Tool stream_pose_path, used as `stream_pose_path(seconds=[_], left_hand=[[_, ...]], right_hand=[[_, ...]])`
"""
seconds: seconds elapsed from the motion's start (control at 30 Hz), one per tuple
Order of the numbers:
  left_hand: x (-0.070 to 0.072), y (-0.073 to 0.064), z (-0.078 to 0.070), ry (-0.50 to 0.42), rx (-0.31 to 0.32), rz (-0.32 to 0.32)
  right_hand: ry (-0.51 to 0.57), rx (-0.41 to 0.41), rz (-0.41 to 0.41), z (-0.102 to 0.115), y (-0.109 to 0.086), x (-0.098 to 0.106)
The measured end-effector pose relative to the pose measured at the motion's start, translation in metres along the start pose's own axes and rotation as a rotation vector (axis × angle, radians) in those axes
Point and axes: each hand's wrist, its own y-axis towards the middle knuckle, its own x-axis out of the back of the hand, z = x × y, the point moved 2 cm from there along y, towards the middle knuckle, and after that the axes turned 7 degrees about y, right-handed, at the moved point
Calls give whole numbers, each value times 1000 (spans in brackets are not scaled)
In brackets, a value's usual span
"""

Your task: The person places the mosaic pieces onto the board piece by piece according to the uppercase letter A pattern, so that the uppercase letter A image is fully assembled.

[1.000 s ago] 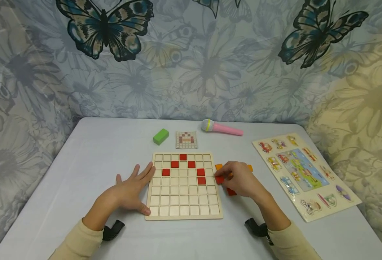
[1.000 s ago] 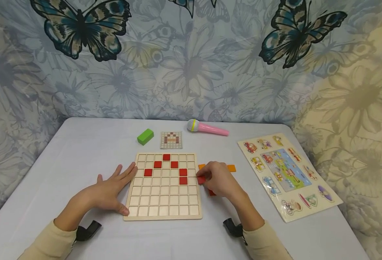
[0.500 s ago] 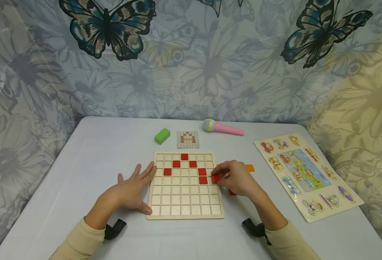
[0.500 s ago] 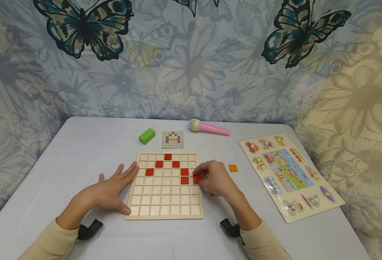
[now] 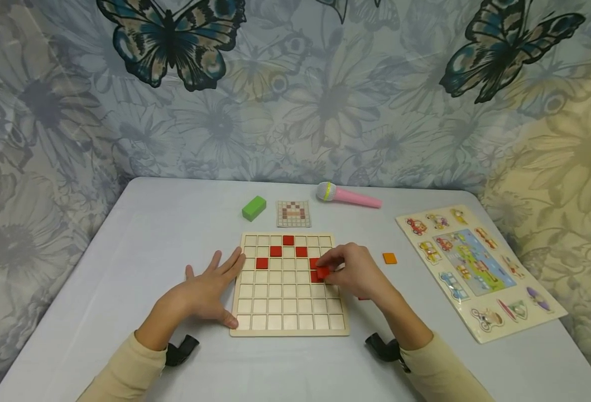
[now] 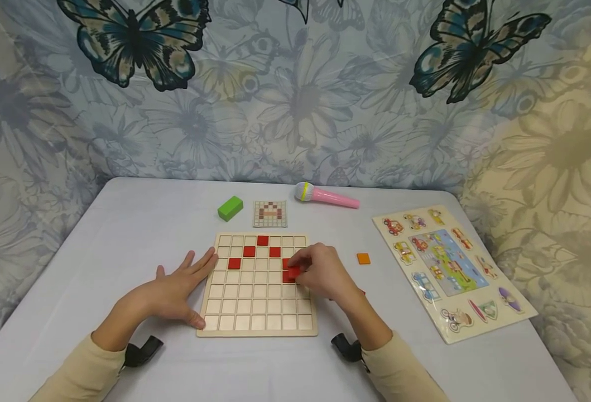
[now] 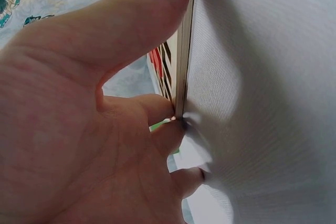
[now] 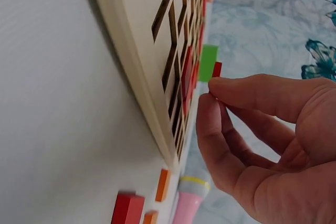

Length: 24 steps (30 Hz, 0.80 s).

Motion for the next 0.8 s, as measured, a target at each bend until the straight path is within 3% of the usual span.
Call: stream_pose_path(seconds=[0.53,0.8], left_hand=[[0,0,1,1,-3,2],[0,1,2,3,-1,0]], right_hand=[[66,46,108,23,12,-21],[83,11,149,33,20,-33]])
